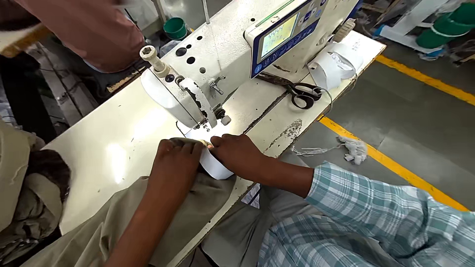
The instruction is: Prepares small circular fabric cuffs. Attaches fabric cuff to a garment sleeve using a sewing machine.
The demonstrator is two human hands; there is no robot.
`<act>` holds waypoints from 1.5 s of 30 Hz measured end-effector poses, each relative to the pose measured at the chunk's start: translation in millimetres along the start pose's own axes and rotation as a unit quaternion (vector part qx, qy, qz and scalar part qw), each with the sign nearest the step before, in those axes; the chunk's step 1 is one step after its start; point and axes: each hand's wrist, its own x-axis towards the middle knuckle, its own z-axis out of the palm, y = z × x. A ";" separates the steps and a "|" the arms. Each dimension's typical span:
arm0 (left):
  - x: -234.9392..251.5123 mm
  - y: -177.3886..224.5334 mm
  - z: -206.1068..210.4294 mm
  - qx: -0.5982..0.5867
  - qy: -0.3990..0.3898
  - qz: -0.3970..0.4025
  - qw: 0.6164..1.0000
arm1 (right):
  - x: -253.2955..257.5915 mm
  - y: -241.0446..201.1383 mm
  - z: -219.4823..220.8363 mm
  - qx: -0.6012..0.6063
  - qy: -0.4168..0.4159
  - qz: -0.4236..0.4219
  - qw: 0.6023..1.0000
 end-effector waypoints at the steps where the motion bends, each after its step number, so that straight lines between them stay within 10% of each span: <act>1: 1.7 4.3 -2.5 -0.006 0.020 0.030 0.999 | -0.2 0.9 0.1 0.007 -0.001 0.002 1.000; 5: 1.8 0.5 11.0 -0.062 0.112 0.156 0.979 | -2.8 0.5 -1.9 0.015 0.025 0.012 1.000; 10: 2.6 -23.6 29.5 -0.097 0.077 0.079 0.989 | -1.0 0.0 -4.9 0.000 -0.025 0.003 1.000; 16: 1.3 -20.3 26.6 -0.045 0.098 0.172 0.979 | -0.8 2.4 -4.7 0.015 -0.029 0.015 0.999; 45: 22.4 -17.6 60.6 -0.122 0.127 0.061 0.983 | -1.9 33.4 4.4 -0.010 0.051 -0.037 0.998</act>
